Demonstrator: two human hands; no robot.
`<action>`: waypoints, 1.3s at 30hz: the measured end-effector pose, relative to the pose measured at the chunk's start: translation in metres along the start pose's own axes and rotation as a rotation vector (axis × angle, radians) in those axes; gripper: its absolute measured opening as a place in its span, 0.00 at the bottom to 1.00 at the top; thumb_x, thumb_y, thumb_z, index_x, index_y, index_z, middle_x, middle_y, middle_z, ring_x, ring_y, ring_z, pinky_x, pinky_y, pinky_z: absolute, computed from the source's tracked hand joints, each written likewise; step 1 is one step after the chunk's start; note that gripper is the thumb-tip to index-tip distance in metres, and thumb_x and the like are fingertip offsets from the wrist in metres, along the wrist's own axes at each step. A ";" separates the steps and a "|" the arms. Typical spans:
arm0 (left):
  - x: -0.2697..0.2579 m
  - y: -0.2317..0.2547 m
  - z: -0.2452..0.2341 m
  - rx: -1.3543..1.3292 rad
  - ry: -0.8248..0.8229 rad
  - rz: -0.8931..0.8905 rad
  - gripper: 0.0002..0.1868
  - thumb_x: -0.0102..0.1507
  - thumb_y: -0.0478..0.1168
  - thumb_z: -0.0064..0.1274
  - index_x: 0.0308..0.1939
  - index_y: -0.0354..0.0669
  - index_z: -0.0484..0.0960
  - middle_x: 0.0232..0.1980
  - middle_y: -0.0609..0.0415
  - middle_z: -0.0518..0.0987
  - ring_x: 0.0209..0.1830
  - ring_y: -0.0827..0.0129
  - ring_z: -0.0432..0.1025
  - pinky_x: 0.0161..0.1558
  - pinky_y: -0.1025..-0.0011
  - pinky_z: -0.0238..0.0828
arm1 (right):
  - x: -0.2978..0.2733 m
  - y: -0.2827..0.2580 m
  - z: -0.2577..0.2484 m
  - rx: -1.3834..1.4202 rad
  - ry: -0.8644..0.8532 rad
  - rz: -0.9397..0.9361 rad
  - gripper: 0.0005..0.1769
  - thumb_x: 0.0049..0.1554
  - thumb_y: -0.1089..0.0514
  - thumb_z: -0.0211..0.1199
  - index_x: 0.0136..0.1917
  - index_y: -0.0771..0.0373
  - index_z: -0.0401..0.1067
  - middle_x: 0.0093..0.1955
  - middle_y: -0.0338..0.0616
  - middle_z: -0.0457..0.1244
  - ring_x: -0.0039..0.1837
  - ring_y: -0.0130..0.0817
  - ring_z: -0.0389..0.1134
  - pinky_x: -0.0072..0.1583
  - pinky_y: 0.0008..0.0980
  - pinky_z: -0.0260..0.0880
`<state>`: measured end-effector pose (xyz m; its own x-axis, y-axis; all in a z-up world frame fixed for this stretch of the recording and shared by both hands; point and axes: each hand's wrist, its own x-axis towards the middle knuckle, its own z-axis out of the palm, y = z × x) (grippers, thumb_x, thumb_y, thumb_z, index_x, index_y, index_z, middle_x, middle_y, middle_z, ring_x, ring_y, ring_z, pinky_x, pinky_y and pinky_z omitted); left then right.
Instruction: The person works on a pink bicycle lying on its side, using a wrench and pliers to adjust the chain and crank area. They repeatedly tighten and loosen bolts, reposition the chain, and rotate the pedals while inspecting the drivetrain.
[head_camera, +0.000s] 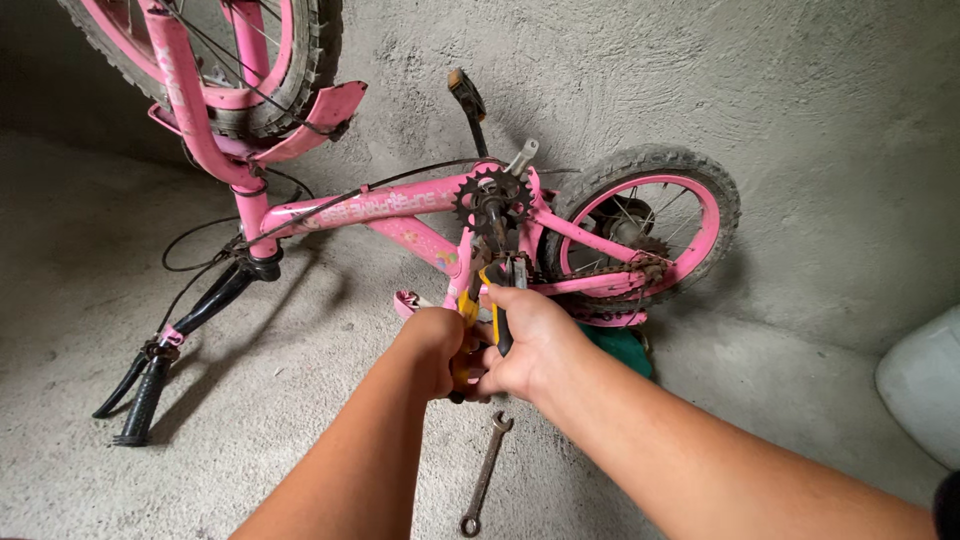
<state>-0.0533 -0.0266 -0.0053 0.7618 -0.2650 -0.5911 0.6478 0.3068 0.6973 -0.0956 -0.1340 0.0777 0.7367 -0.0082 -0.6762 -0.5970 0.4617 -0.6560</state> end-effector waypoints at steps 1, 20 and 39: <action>-0.001 0.000 0.000 -0.039 -0.021 -0.018 0.13 0.69 0.39 0.37 0.41 0.40 0.78 0.34 0.52 0.74 0.27 0.58 0.72 0.30 0.49 0.72 | 0.002 0.000 -0.001 -0.036 0.004 0.003 0.17 0.62 0.45 0.56 0.62 0.50 0.69 0.62 0.49 0.61 0.69 0.48 0.55 0.66 0.80 0.51; 0.011 -0.006 -0.017 -0.146 -0.157 -0.104 0.19 0.73 0.50 0.36 0.51 0.41 0.77 0.39 0.48 0.83 0.32 0.55 0.79 0.41 0.41 0.78 | 0.019 0.004 -0.009 0.032 -0.012 0.024 0.14 0.62 0.45 0.60 0.59 0.46 0.72 0.54 0.43 0.55 0.55 0.42 0.50 0.67 0.82 0.50; -0.020 0.019 -0.005 0.072 -0.016 0.033 0.32 0.65 0.67 0.41 0.53 0.46 0.82 0.56 0.47 0.79 0.57 0.48 0.72 0.62 0.34 0.56 | 0.041 0.011 -0.007 -0.010 -0.260 0.042 0.16 0.60 0.45 0.56 0.50 0.58 0.72 0.49 0.51 0.68 0.53 0.51 0.68 0.56 0.54 0.69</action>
